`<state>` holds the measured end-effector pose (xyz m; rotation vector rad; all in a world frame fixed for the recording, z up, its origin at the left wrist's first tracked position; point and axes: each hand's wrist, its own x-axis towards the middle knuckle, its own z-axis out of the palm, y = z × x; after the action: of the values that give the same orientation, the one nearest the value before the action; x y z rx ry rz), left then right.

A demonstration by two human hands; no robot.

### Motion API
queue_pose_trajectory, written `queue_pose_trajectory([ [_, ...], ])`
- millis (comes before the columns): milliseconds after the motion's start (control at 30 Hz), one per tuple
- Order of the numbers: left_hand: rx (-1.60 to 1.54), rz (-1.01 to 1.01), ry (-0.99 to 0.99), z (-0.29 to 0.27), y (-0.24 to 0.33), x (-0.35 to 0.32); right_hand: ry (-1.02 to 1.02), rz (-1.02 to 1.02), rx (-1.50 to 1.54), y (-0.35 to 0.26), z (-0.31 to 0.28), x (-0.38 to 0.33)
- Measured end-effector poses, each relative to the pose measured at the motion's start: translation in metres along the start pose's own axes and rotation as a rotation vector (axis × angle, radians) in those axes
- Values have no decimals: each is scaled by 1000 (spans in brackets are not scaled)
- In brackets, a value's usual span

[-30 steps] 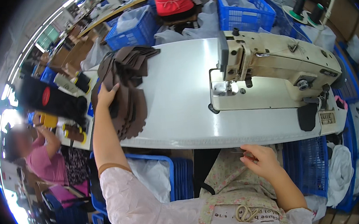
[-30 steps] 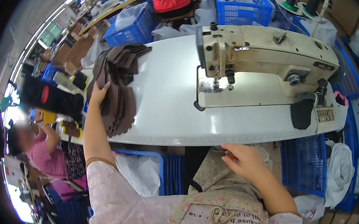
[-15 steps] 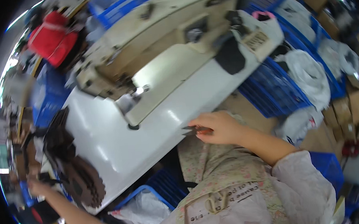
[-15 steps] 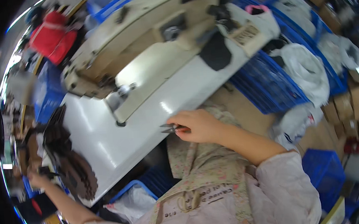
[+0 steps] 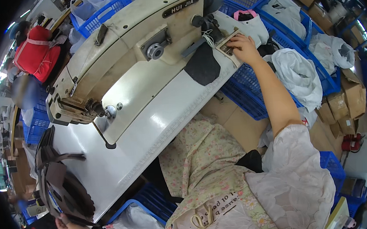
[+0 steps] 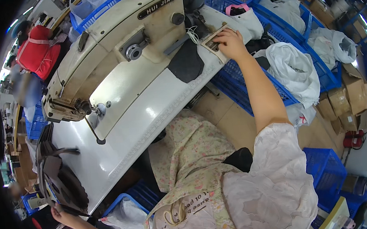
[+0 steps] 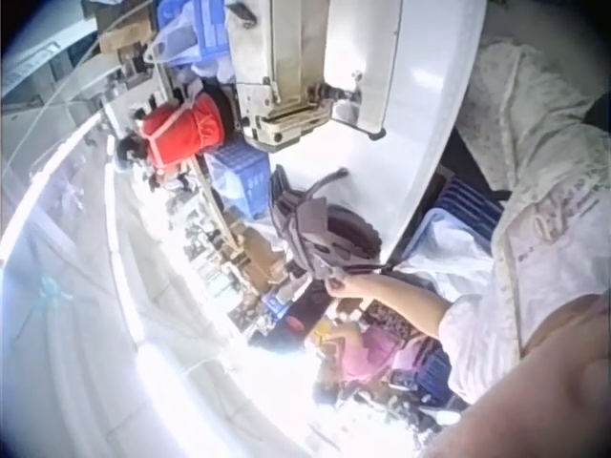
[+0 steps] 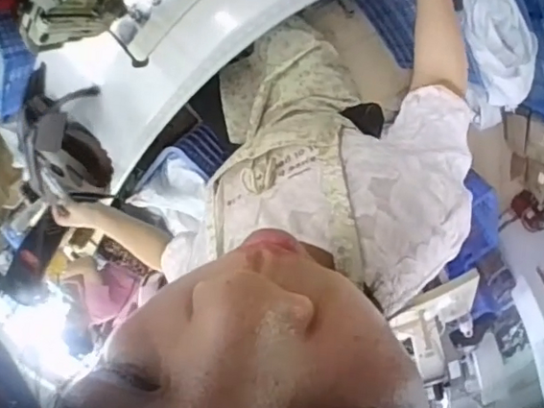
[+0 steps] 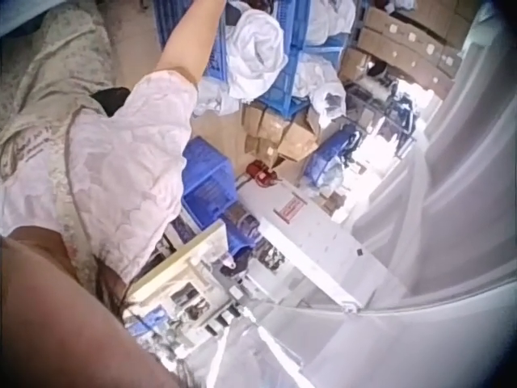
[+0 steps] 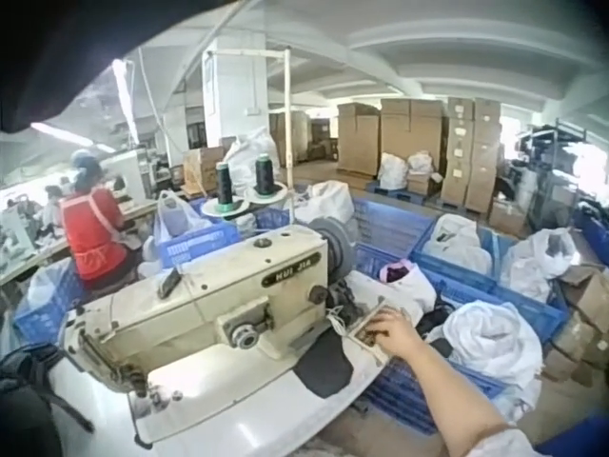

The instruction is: The worker is using an industrial sewing machine to stitch together various leather or synthetic panels to form a shoe upper.

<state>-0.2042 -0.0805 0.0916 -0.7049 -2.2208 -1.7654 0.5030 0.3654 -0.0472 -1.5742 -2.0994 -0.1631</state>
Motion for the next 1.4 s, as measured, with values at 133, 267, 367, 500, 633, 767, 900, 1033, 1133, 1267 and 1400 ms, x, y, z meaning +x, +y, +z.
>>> queue_pose_trajectory([
  [133, 123, -47, 39, 1, -12, -51, 137, 24, 333, -60, -15, -9],
  [267, -129, -391, -26, 18, 6, -103, -41, 301, 374, -130, -39, -24],
  [367, -181, -409, -48, 14, -11, -130, -282, 349, 190, -141, -35, -23],
  [500, -249, -462, -81, 18, -6, -162, -359, 396, 197, -139, -37, -19],
  [633, -294, -484, -132, 24, -4, -176, -410, 454, 254, -134, -38, -16],
  [767, -309, -500, -148, 26, -5, -186, -304, 410, 196, -141, -41, -17],
  [900, -324, -516, -167, 28, -10, -189, -225, 380, 140, -146, -35, -19],
  [1033, -325, -517, -175, 33, -5, -195, -173, 405, 165, -147, -35, -20],
  [1133, -329, -539, -210, 28, -14, -197, -164, 426, 186, -149, -37, -21],
  [1267, -358, -571, -184, 38, 9, -212, -138, 425, 192, -151, -37, -26],
  [1400, -388, -586, -188, 38, 14, -217, -157, 425, 175, -160, -44, -24],
])
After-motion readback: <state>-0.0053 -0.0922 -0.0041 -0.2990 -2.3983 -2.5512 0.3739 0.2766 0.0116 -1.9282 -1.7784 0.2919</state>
